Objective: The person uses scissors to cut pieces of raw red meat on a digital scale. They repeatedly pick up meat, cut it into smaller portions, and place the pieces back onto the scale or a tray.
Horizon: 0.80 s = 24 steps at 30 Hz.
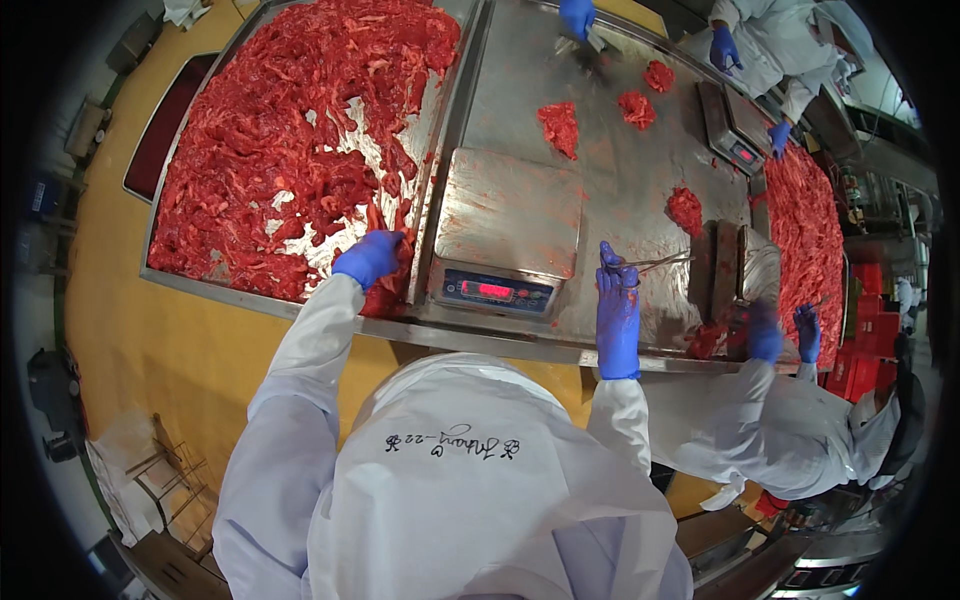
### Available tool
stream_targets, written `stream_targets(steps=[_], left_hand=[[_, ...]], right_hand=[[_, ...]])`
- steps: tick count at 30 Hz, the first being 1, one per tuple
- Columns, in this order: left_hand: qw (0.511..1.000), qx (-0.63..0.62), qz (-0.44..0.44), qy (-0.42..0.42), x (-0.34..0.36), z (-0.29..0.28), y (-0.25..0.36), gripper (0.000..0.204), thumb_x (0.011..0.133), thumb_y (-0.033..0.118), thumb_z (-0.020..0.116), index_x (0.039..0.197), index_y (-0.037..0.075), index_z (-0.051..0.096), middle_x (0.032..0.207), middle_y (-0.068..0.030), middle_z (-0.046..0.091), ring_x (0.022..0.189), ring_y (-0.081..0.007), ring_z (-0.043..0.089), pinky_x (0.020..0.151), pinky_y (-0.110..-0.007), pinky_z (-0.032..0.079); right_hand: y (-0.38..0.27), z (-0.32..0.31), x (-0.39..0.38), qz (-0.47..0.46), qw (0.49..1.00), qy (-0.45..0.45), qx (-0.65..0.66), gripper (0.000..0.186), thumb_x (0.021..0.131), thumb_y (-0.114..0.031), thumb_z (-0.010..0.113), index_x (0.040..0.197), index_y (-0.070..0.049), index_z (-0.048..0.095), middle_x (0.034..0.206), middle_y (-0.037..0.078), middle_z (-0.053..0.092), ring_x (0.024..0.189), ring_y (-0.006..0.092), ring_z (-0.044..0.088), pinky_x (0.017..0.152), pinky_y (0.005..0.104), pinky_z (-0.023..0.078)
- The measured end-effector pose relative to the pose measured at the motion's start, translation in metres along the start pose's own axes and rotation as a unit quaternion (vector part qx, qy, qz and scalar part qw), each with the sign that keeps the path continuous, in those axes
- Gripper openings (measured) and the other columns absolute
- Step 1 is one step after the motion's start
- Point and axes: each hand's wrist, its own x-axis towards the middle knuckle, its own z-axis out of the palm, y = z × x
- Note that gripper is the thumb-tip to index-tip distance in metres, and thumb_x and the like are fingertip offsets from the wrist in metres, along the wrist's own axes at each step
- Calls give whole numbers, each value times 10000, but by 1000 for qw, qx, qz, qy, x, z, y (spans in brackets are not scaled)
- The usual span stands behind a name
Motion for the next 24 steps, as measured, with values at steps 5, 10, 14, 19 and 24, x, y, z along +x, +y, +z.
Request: stream_targets(steps=[5,10,14,19,24], left_hand=[[983,-74,118,124,-32,-82,47,279,909,265,561,1016,21,643,863,-250,645,770,-372,651,704,-423,507],[934,-224,266,83,-94,-154,143,217,820,17,555,1026,11,624,782,-62,622,738,-77,541,687,-283,485],[845,-364,378,99,-86,-146,186,247,836,66,580,1078,22,605,871,-44,647,823,-92,570,782,-265,473],[919,-103,350,152,6,-73,167,370,850,192,649,1186,68,551,1065,-95,579,978,-184,554,890,-319,459],[878,-424,150,164,-51,-111,122,413,823,250,655,1187,83,555,1241,-189,525,1118,-310,552,924,-409,468]], right_hand=[[-16,24,5,-17,999,-18,27,531,1025,-412,330,1387,-32,407,1477,148,364,1388,225,301,1180,377,146],[-39,52,22,-74,995,-55,48,492,1034,-372,338,1370,-24,432,1450,136,400,1363,205,330,1176,355,159],[-41,57,29,-59,997,-9,39,491,1017,-421,368,1280,-24,488,1419,165,431,1358,224,346,1169,382,185],[-31,44,28,-36,998,0,44,487,1021,-415,354,1279,-22,483,1414,160,437,1345,221,359,1170,382,190],[-31,16,-4,-39,998,42,25,520,1023,-448,318,1286,-30,480,1427,169,428,1359,240,352,1171,398,186]])
